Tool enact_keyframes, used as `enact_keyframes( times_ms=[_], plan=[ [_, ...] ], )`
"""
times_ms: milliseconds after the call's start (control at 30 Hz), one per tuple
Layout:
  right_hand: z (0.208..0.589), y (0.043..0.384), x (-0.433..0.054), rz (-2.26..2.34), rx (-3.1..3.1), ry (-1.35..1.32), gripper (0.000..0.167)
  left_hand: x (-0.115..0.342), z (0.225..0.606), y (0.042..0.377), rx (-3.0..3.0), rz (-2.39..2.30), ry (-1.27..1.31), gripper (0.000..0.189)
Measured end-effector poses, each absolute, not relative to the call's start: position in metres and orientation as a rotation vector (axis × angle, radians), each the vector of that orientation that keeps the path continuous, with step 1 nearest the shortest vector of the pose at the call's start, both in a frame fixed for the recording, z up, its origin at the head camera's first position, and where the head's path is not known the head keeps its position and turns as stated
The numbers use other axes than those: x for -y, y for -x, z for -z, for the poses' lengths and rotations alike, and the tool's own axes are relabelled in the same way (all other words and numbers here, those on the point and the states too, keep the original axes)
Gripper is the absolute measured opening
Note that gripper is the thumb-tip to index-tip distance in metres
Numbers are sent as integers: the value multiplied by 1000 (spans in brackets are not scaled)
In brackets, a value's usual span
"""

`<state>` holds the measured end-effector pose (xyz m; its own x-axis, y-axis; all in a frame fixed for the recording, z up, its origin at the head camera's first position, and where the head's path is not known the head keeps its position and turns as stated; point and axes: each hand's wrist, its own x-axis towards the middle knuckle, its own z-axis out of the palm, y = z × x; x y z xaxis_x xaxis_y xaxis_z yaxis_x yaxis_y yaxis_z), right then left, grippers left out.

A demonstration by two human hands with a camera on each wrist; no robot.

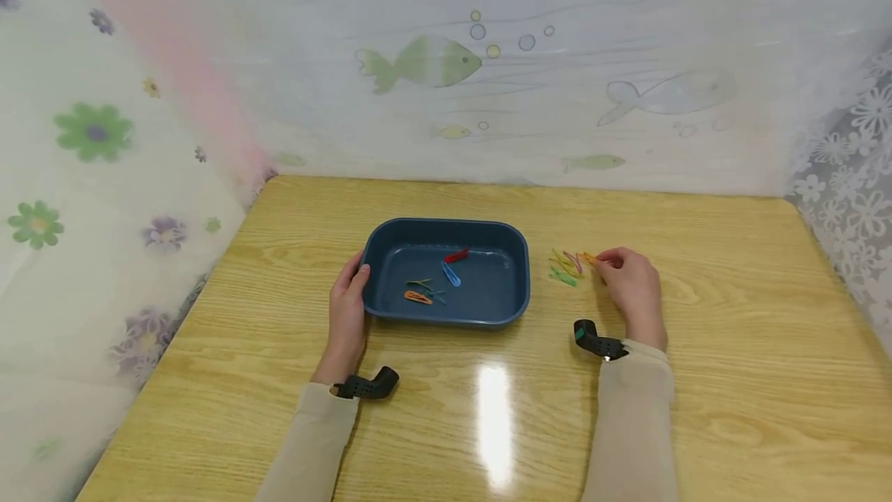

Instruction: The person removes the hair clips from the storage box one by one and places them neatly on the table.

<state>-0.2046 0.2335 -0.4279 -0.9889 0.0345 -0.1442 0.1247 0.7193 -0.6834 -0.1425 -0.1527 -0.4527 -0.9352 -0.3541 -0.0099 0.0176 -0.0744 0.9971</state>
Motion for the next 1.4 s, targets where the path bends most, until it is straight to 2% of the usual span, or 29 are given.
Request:
enact_keyframes(
  times_ms=[567,900,1400],
  plan=[
    [428,205,-231,1081,-2774,-114,42,151,451,142,1962,2091,-382,36],
    [428,205,-232,1118,-2760,-103,49,147,429,134,1970,2103,-366,38],
    [420,203,-231,1255,-2776,-144,56,146,429,133,1959,2109,-374,37]
  ],
)
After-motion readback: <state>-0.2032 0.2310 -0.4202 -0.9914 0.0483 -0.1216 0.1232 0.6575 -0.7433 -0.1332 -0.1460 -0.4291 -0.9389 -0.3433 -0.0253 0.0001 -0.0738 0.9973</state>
